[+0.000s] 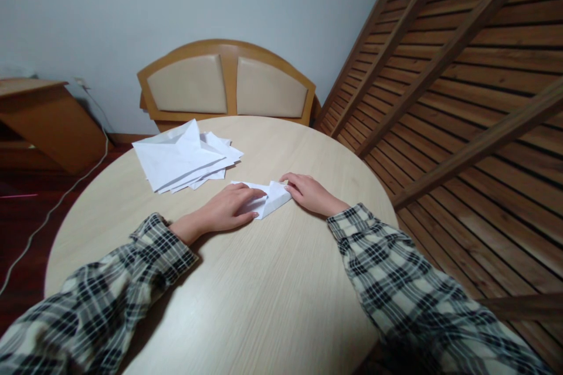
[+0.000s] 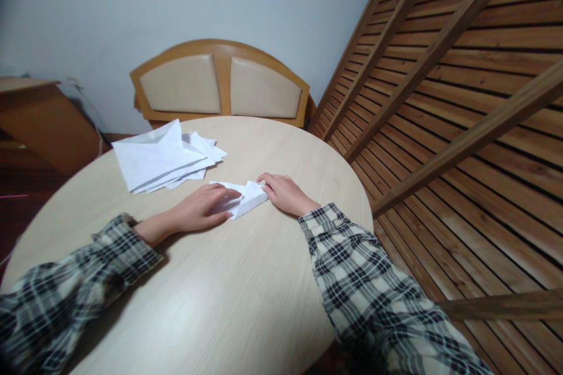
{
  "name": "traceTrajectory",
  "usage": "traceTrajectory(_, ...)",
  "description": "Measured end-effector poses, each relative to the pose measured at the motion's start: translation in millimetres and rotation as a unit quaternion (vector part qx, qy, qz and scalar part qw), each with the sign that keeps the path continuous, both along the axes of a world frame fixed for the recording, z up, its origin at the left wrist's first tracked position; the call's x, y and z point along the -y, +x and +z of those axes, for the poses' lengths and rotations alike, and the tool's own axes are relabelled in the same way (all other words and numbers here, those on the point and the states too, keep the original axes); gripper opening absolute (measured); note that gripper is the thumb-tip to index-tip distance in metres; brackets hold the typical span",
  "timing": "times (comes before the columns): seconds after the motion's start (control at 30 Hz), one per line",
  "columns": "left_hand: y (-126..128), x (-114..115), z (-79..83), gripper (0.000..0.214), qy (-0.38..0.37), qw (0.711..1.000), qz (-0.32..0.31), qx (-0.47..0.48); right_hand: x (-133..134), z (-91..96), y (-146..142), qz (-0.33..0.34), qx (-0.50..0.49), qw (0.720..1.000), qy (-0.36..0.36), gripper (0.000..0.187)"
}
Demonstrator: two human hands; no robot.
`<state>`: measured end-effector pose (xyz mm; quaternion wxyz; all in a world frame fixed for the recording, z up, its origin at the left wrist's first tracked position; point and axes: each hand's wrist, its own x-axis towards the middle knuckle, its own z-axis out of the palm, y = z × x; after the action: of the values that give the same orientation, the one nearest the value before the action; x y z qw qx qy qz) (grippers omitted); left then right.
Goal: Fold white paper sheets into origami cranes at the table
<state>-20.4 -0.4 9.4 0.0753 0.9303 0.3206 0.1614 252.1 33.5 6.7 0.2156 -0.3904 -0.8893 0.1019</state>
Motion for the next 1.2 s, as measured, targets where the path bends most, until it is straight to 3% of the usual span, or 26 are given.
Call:
traceTrajectory(0.13,-0.5,-0.7,-1.3,0.046,0.002,0.999,-0.031,-0.021,0.3,-0.1,-0.8,-0.008,0.0,1.0,-0.005,0.018)
traceTrajectory(0.47,-1.0,-0.3,-1.7,0.043,0.015,0.998,-0.031,-0.051,-1.4,0.1,1.0,0.025,0.001,1.0,0.002,0.015)
traceTrajectory(0.83,-0.7,-1.7,-2.3,0.037,0.025,0.998,-0.042,-0.033,-0.4,-1.9,-0.4,0.015,0.025,1.0,0.006,0.008)
traceTrajectory(1.2,-0.8,2.2,0.6,0.033,0.022,0.999,-0.034,-0.009,0.8,0.2,-0.8,0.036,0.026,0.999,0.008,0.017)
